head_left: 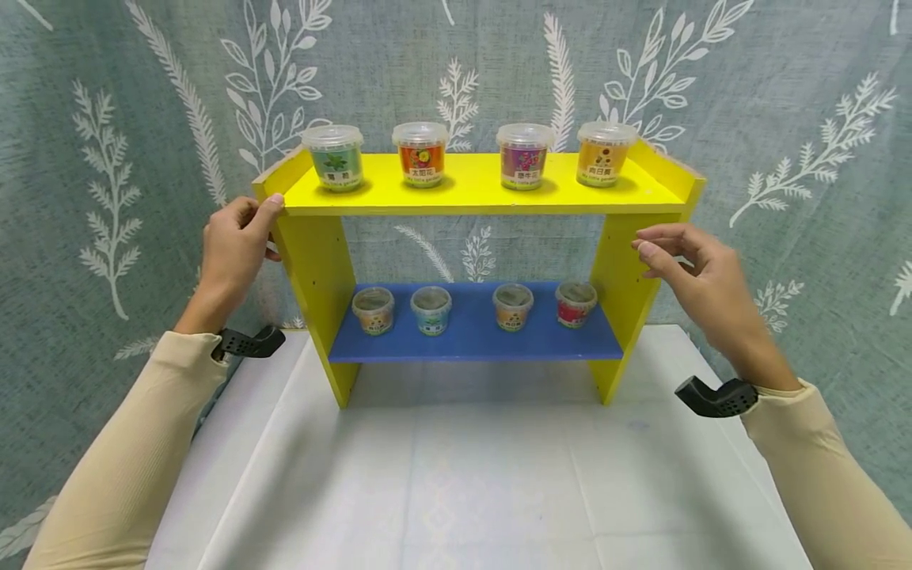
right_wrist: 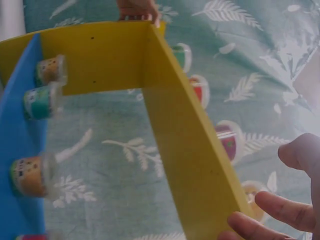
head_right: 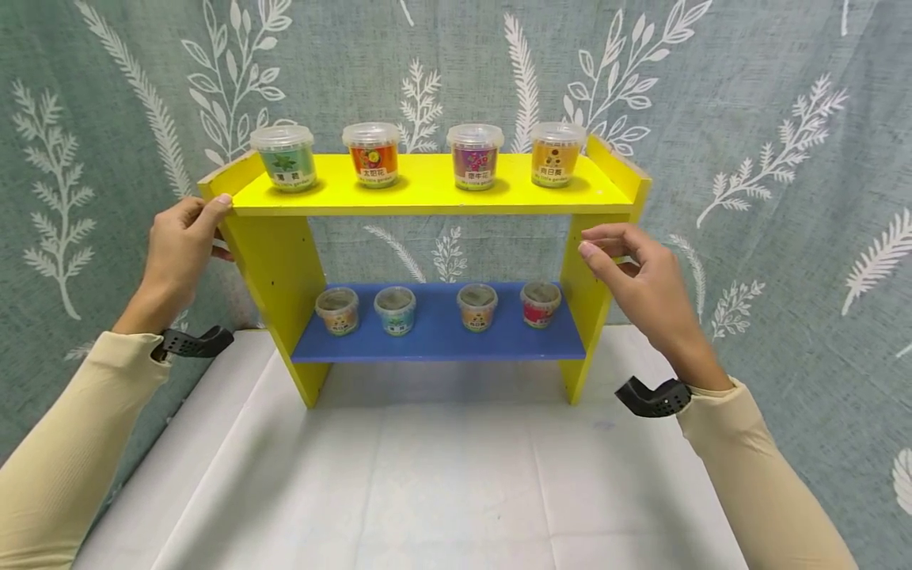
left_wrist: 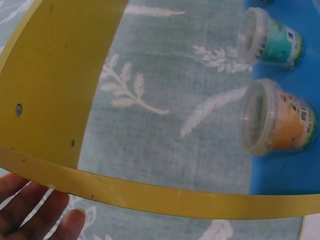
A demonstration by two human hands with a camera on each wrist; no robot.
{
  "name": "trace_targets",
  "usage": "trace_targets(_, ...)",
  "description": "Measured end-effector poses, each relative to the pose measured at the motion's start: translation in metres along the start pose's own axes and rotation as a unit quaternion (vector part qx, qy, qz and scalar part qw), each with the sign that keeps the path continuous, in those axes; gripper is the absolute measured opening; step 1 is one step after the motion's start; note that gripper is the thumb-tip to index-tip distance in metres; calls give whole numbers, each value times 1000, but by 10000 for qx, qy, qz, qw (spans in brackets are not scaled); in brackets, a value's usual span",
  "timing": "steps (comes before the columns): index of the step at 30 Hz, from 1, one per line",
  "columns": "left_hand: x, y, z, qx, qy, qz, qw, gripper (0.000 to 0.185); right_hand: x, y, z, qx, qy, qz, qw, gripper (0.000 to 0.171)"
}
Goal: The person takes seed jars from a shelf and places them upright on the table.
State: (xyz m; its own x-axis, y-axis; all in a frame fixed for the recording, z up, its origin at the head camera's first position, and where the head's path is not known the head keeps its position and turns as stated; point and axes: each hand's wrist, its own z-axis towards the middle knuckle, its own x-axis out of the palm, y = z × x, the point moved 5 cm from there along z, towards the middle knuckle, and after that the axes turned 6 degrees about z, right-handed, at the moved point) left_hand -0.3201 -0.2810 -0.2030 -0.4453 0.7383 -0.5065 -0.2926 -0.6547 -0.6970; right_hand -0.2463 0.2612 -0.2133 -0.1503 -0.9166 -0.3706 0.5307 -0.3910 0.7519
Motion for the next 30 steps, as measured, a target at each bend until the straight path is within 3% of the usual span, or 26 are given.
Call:
trace_targets(9, 2, 0, -2, -45, -47, -23, 10000, 55, 0, 13, 29, -145, -270, 1300, 9910, 36)
trace_targets(21, 1, 0, -3, 25, -109, -36, 9999, 58, -1, 27, 61, -273, -640, 740, 9948, 43)
trace_targets(30, 1, 0, -3, 46, -83, -115, 9999, 58, -4, 29, 84, 386, -765, 35, 9963, 57)
